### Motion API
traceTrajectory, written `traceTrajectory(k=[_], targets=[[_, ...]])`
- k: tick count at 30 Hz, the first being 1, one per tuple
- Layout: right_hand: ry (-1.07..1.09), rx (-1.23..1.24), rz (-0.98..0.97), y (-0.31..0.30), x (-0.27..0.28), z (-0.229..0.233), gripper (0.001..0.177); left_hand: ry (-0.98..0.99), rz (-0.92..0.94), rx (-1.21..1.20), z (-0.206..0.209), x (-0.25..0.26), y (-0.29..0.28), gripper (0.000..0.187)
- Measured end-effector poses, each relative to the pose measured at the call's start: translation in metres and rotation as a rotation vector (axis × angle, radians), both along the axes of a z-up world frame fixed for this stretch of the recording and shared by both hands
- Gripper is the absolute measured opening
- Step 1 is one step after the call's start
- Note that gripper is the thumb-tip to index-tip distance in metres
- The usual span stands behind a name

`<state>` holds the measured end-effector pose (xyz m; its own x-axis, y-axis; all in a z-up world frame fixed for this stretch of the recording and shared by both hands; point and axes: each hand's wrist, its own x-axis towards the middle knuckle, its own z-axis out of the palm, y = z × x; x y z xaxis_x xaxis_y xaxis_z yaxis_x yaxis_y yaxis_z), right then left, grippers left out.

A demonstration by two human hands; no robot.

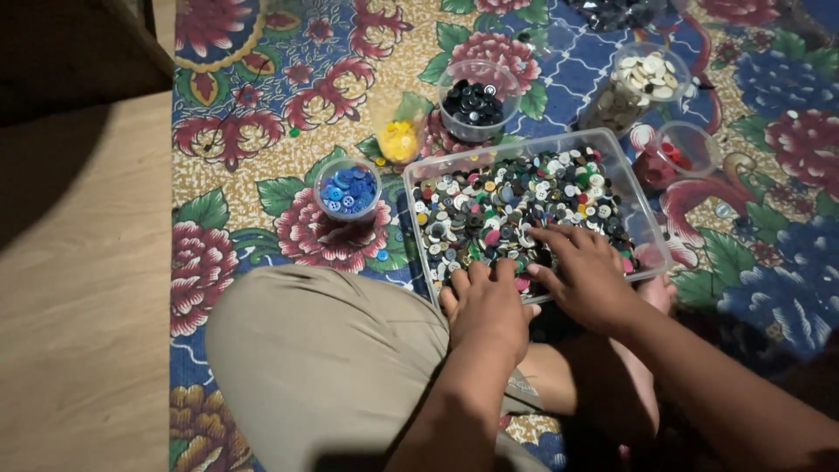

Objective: Sorting various types and colors of buttons from a large central container into smaller separate containers.

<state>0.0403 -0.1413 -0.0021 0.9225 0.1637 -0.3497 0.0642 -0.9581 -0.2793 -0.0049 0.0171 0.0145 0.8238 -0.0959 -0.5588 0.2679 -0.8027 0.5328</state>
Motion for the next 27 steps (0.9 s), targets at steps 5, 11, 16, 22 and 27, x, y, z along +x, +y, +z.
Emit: traceTrajectory(k=[5,11,16,22,27], targets=[[0.018,0.018,-0.077,-0.002,0.008,-0.011,0.048,-0.043,-0.01,0.006,-0.007,-0.002,0.001,0.055],[0.018,0.076,-0.145,-0.008,0.01,-0.016,0.043,-0.043,-0.013,-0.003,-0.005,-0.003,0.001,0.055],[0.023,0.101,-0.193,-0.006,0.015,-0.019,0.043,-0.026,-0.019,-0.022,-0.005,-0.002,0.004,0.055],[-0.016,0.07,-0.229,-0.001,0.015,-0.019,0.045,-0.037,0.002,-0.036,-0.007,-0.002,0.004,0.055],[-0.072,0.094,-0.315,0.005,0.013,-0.006,0.044,-0.03,0.016,-0.037,-0.001,-0.001,0.005,0.054]])
